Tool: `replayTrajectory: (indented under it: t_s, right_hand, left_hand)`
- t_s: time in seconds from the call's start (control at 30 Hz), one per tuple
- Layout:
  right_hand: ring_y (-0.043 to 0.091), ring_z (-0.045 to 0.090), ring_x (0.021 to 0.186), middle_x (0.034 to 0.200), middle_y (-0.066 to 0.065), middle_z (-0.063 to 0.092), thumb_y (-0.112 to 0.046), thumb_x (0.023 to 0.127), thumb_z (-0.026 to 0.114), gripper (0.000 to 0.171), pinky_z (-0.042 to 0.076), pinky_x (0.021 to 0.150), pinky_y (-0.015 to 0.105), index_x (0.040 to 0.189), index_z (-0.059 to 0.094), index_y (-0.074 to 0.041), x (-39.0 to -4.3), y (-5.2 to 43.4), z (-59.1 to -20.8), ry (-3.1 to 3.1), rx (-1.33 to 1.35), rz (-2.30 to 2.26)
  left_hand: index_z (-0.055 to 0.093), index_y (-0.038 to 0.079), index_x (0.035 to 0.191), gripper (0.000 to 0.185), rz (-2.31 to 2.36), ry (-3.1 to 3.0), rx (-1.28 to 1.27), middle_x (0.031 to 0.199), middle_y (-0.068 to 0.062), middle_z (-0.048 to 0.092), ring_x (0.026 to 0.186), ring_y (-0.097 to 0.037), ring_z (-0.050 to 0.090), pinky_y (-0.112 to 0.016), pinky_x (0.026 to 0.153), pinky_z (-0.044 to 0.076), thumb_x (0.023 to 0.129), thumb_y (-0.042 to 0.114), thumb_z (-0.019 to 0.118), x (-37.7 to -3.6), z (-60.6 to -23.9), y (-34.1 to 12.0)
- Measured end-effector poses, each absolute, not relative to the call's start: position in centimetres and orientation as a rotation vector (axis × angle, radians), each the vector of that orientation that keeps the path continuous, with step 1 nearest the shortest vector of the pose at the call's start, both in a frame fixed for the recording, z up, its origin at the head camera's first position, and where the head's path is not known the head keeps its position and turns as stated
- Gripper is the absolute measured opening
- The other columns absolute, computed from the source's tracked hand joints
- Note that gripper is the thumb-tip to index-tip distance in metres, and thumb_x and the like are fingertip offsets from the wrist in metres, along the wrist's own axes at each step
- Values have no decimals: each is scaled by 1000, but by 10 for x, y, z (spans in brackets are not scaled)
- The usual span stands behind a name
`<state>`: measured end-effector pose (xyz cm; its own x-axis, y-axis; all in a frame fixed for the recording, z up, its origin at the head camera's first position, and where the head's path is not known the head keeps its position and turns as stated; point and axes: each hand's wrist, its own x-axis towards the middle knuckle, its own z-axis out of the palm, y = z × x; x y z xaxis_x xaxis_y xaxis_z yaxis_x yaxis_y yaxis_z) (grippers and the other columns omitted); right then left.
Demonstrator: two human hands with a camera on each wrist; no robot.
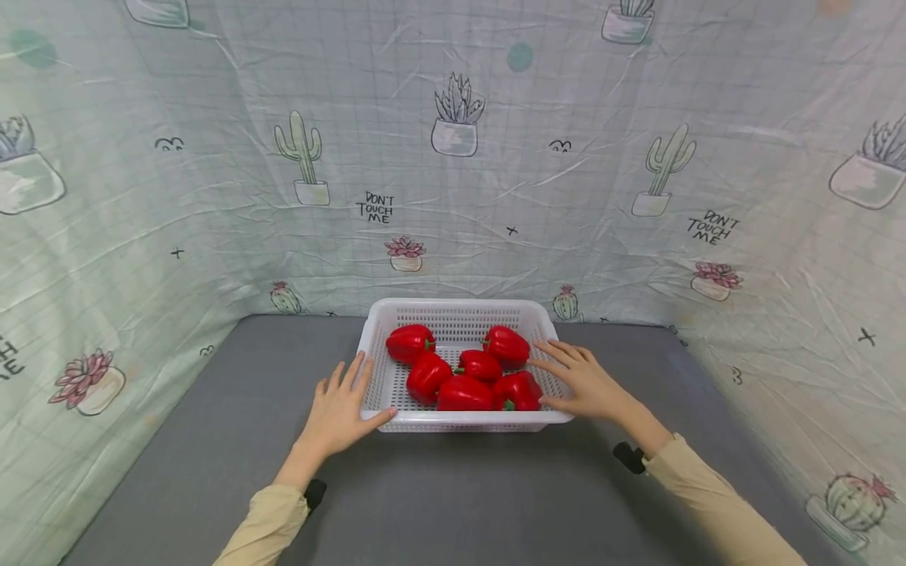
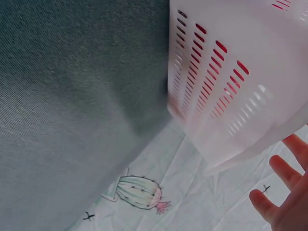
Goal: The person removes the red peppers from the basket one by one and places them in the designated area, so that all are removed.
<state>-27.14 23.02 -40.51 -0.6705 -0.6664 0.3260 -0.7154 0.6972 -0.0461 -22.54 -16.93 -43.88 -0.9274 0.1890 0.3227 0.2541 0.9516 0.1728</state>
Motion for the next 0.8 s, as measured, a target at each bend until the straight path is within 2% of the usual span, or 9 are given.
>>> replayTrajectory:
  t_s: [0.17,0.53,0.8]
  right_hand:
    - [30,30,128,140,10,39,-40,67,73,68,26,96,55,127,50,-18,-274,223,-401,-2658,1136,204]
    - [32,33,126,137,8,43,-39,58,79,75,28,95,58,125,52,-19,-278,210,-404,-2722,1170,137]
    - [30,34,126,137,5,43,-37,57,80,78,28,95,57,126,49,-21,-285,207,-408,-2747,1197,95]
  left_hand:
    - [27,3,139,95,-343,-2818,-292,145,-14,27,120,-41,37,-61,89,32,71,62,55,-225,-440,-169]
    - [25,1,140,95,-365,-2825,-296,146,-15,25,116,-40,41,-59,88,35,72,61,55,-226,-441,-165]
    - [27,0,139,94,-399,-2790,-311,145,-14,25,111,-40,46,-58,85,38,72,60,57,-228,-441,-167]
